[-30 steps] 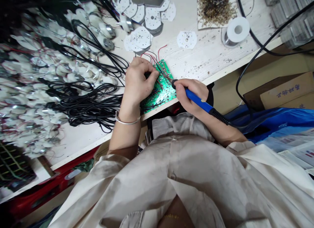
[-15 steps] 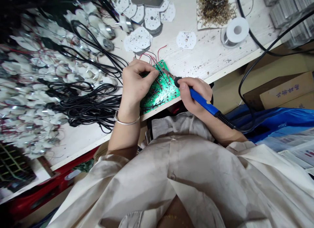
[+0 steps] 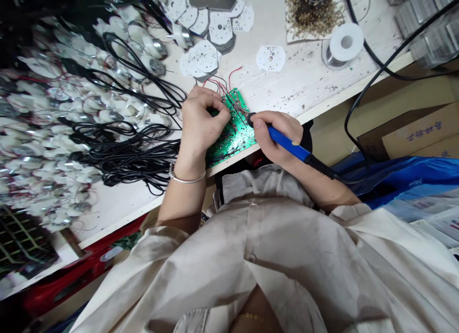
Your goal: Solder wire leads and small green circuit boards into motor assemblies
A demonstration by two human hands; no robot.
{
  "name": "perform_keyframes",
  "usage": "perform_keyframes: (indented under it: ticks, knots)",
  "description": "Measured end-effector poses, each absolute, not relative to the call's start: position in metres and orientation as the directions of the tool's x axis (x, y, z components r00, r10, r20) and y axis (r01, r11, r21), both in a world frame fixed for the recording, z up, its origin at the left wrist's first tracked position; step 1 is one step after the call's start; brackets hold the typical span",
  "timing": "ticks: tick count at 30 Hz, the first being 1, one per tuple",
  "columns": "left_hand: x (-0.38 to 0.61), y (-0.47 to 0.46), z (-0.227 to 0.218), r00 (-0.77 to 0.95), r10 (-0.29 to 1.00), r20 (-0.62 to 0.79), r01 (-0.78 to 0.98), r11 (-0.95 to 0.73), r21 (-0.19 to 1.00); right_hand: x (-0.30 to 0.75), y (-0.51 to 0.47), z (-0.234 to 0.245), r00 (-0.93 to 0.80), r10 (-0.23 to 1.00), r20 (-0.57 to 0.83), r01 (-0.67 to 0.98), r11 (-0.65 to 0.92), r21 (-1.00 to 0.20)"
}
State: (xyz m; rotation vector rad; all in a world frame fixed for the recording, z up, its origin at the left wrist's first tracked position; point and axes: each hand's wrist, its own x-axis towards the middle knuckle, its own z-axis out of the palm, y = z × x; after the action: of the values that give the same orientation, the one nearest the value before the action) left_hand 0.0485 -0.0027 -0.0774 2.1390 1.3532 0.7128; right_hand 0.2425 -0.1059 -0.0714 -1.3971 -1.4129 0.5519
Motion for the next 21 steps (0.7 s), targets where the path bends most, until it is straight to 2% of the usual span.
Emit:
perform_keyframes:
  ticks: [4,14,21]
  knots:
    - [0.049,-0.003,-0.077,0.356,0.924,0.142,0.639,-0.352,0.684,0.239,-0.099,-0.067,0.268,0.907,0.325,0.409,0.199,-0.891]
    - [0.049,-0.002,-0.084,0.361,0.922,0.137,0.624,-0.348,0.699,0.239,-0.087,-0.048,0.152,0.923,0.354,0.499,0.237,-0.834]
    - [0.048,-0.003,-0.088,0.366,0.92,0.142,0.618,-0.355,0.702,0.236,-0.085,-0.043,0.155,0.91,0.384,0.525,0.253,-0.813]
